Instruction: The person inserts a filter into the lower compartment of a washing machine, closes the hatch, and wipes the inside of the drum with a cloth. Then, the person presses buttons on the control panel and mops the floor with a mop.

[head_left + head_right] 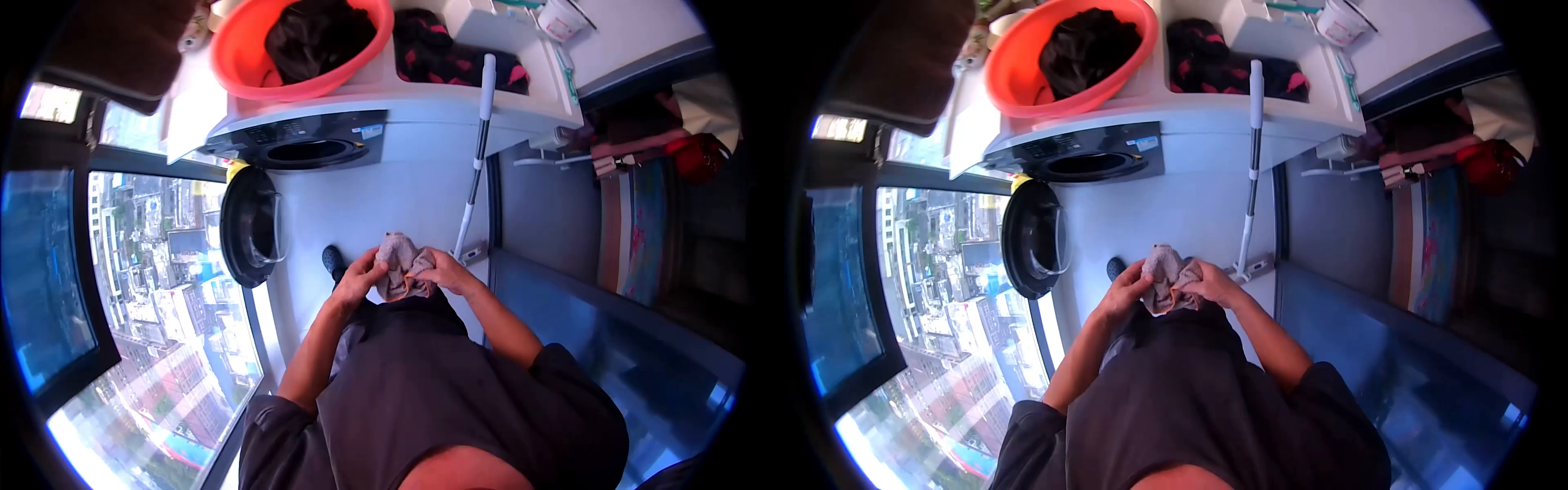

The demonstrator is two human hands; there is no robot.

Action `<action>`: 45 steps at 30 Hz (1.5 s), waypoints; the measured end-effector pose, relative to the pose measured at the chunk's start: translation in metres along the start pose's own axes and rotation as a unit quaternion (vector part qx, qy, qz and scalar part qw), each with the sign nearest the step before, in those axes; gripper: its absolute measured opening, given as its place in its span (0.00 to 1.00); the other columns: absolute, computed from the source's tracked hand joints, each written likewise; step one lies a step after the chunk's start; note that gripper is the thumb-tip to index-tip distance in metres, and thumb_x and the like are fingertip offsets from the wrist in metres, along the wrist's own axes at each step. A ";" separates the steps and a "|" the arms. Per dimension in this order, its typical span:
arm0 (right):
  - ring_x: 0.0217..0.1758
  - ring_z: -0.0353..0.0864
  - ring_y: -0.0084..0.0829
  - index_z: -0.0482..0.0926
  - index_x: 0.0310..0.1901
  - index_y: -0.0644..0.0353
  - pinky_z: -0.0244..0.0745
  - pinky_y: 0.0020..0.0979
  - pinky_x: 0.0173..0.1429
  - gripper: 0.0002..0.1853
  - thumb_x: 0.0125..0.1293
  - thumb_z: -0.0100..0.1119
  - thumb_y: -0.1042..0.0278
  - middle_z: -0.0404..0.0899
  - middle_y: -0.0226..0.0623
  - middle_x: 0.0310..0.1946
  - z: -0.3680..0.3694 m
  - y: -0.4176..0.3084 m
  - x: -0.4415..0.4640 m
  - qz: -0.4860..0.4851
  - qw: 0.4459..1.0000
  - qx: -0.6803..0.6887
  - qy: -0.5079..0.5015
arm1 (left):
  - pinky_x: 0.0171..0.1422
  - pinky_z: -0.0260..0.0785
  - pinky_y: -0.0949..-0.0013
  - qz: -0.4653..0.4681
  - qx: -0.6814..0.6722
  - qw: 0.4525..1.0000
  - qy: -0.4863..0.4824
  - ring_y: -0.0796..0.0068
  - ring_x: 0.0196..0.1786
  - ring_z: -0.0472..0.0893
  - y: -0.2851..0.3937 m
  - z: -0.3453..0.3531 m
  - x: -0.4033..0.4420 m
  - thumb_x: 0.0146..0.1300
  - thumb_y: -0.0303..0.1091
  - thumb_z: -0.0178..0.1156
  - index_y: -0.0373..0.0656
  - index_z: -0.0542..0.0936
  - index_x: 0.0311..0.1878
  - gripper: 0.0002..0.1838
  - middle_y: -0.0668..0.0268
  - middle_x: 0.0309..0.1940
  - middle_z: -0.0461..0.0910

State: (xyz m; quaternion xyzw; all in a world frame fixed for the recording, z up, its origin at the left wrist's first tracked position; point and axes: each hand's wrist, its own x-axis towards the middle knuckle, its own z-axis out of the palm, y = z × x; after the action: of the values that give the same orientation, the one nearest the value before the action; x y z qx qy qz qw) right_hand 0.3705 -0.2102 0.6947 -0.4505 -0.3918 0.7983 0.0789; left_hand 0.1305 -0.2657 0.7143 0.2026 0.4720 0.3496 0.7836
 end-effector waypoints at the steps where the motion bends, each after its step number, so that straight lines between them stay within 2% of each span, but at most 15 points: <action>1: 0.60 0.76 0.28 0.66 0.67 0.65 0.70 0.31 0.67 0.35 0.59 0.72 0.69 0.77 0.36 0.56 -0.002 -0.005 -0.003 -0.074 0.997 0.015 -0.011 | 0.74 0.60 0.64 0.016 0.030 0.999 0.010 0.68 0.67 0.72 0.012 0.005 -0.006 0.73 0.44 0.59 0.36 0.65 0.73 0.32 0.58 0.63 0.75; 4: 0.61 0.76 0.28 0.63 0.70 0.65 0.70 0.30 0.67 0.42 0.59 0.77 0.60 0.76 0.40 0.57 0.012 -0.060 -0.021 -0.172 0.985 0.011 -0.007 | 0.69 0.65 0.66 0.030 0.096 0.995 0.013 0.71 0.60 0.75 0.043 0.024 -0.018 0.74 0.47 0.58 0.35 0.68 0.69 0.30 0.60 0.57 0.78; 6: 0.64 0.73 0.29 0.59 0.73 0.64 0.67 0.31 0.70 0.48 0.58 0.78 0.55 0.73 0.39 0.61 0.015 -0.079 -0.024 -0.181 0.982 -0.003 -0.054 | 0.63 0.68 0.68 0.054 0.102 0.993 0.033 0.75 0.54 0.76 0.053 0.039 -0.022 0.75 0.48 0.55 0.34 0.70 0.66 0.28 0.62 0.52 0.79; 10: 0.58 0.77 0.26 0.66 0.68 0.63 0.72 0.29 0.64 0.38 0.59 0.75 0.66 0.77 0.37 0.56 0.024 -0.105 -0.024 -0.177 0.981 -0.068 -0.041 | 0.63 0.69 0.70 0.105 0.086 0.991 0.019 0.76 0.55 0.76 0.062 0.044 -0.019 0.78 0.47 0.50 0.34 0.71 0.65 0.25 0.64 0.52 0.79; 13: 0.50 0.81 0.25 0.74 0.60 0.66 0.76 0.27 0.58 0.27 0.57 0.68 0.77 0.81 0.35 0.49 0.019 -0.102 -0.017 -0.183 0.981 -0.023 0.054 | 0.59 0.72 0.69 0.091 0.141 0.986 0.018 0.75 0.53 0.77 0.091 0.039 -0.039 0.77 0.48 0.51 0.34 0.67 0.70 0.30 0.62 0.52 0.79; 17: 0.50 0.82 0.26 0.74 0.61 0.67 0.77 0.28 0.57 0.28 0.57 0.67 0.78 0.81 0.36 0.49 0.003 -0.094 -0.014 -0.159 0.983 0.041 0.083 | 0.53 0.75 0.70 0.096 0.075 0.987 0.101 0.75 0.48 0.80 0.075 -0.039 -0.022 0.76 0.46 0.53 0.36 0.70 0.68 0.26 0.62 0.49 0.81; 22: 0.50 0.83 0.30 0.73 0.62 0.67 0.78 0.31 0.55 0.28 0.58 0.65 0.80 0.81 0.38 0.50 0.001 -0.092 -0.027 -0.162 0.960 0.062 0.220 | 0.51 0.76 0.69 0.089 -0.015 0.965 0.247 0.74 0.47 0.81 0.086 -0.135 -0.042 0.75 0.44 0.55 0.43 0.77 0.61 0.19 0.64 0.48 0.81; 27: 0.51 0.83 0.31 0.71 0.63 0.68 0.78 0.31 0.56 0.28 0.60 0.66 0.77 0.81 0.39 0.50 0.012 -0.093 -0.027 -0.157 0.942 0.101 0.280 | 0.54 0.77 0.63 0.103 -0.155 0.925 0.332 0.65 0.49 0.83 0.115 -0.200 -0.042 0.72 0.42 0.59 0.42 0.76 0.58 0.18 0.59 0.49 0.81; 30: 0.51 0.82 0.31 0.71 0.63 0.68 0.77 0.30 0.57 0.28 0.60 0.67 0.77 0.80 0.40 0.51 0.016 -0.092 -0.024 -0.155 0.938 0.083 0.300 | 0.51 0.78 0.64 0.167 -0.226 0.895 0.346 0.66 0.47 0.83 0.151 -0.239 -0.022 0.73 0.42 0.58 0.42 0.72 0.62 0.21 0.59 0.49 0.80; 32: 0.52 0.82 0.31 0.70 0.63 0.68 0.77 0.30 0.57 0.29 0.60 0.67 0.77 0.80 0.40 0.52 0.020 -0.093 -0.022 -0.157 0.941 0.068 0.291 | 0.55 0.79 0.63 0.210 -0.240 0.883 0.345 0.62 0.54 0.82 0.182 -0.263 -0.002 0.73 0.42 0.57 0.42 0.69 0.64 0.22 0.55 0.54 0.79; 34: 0.52 0.82 0.31 0.70 0.63 0.68 0.77 0.30 0.57 0.29 0.60 0.67 0.77 0.80 0.40 0.52 0.035 -0.104 -0.026 -0.152 0.938 0.069 0.303 | 0.61 0.77 0.58 0.245 -0.278 0.868 0.330 0.55 0.62 0.77 0.217 -0.274 0.011 0.74 0.40 0.56 0.40 0.63 0.68 0.26 0.48 0.65 0.69; 36: 0.53 0.82 0.31 0.70 0.63 0.68 0.77 0.31 0.58 0.29 0.60 0.67 0.77 0.80 0.40 0.52 0.044 -0.108 -0.028 -0.147 0.934 0.075 0.316 | 0.65 0.74 0.55 0.270 -0.345 0.836 0.331 0.52 0.65 0.74 0.245 -0.275 0.022 0.74 0.39 0.57 0.42 0.62 0.70 0.26 0.46 0.70 0.62; 39: 0.53 0.82 0.31 0.70 0.63 0.68 0.76 0.32 0.58 0.29 0.60 0.67 0.77 0.80 0.40 0.52 0.049 -0.103 -0.031 -0.157 0.926 0.091 0.331 | 0.64 0.74 0.50 0.269 -0.413 0.813 0.310 0.50 0.64 0.74 0.260 -0.292 0.049 0.73 0.36 0.58 0.49 0.57 0.72 0.29 0.48 0.66 0.67; 43: 0.52 0.82 0.31 0.71 0.62 0.67 0.76 0.31 0.58 0.28 0.60 0.67 0.77 0.80 0.40 0.51 0.054 -0.094 -0.035 -0.154 0.917 0.099 0.354 | 0.65 0.74 0.51 0.271 -0.465 0.793 0.284 0.52 0.62 0.76 0.258 -0.322 0.080 0.72 0.31 0.58 0.48 0.61 0.68 0.25 0.52 0.61 0.71; 45: 0.52 0.82 0.30 0.72 0.62 0.67 0.76 0.31 0.58 0.27 0.60 0.67 0.77 0.80 0.39 0.51 0.056 -0.089 -0.037 -0.151 0.915 0.102 0.360 | 0.59 0.76 0.56 0.287 -0.455 0.779 0.322 0.57 0.56 0.77 0.261 -0.325 0.085 0.71 0.26 0.58 0.46 0.64 0.63 0.21 0.56 0.55 0.74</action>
State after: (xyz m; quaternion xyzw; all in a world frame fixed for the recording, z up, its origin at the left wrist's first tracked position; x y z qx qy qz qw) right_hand 0.3283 -0.1983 0.7973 -0.6320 -0.3166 0.5966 0.3800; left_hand -0.2227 -0.0312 0.6784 -0.1758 0.4031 0.7769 0.4506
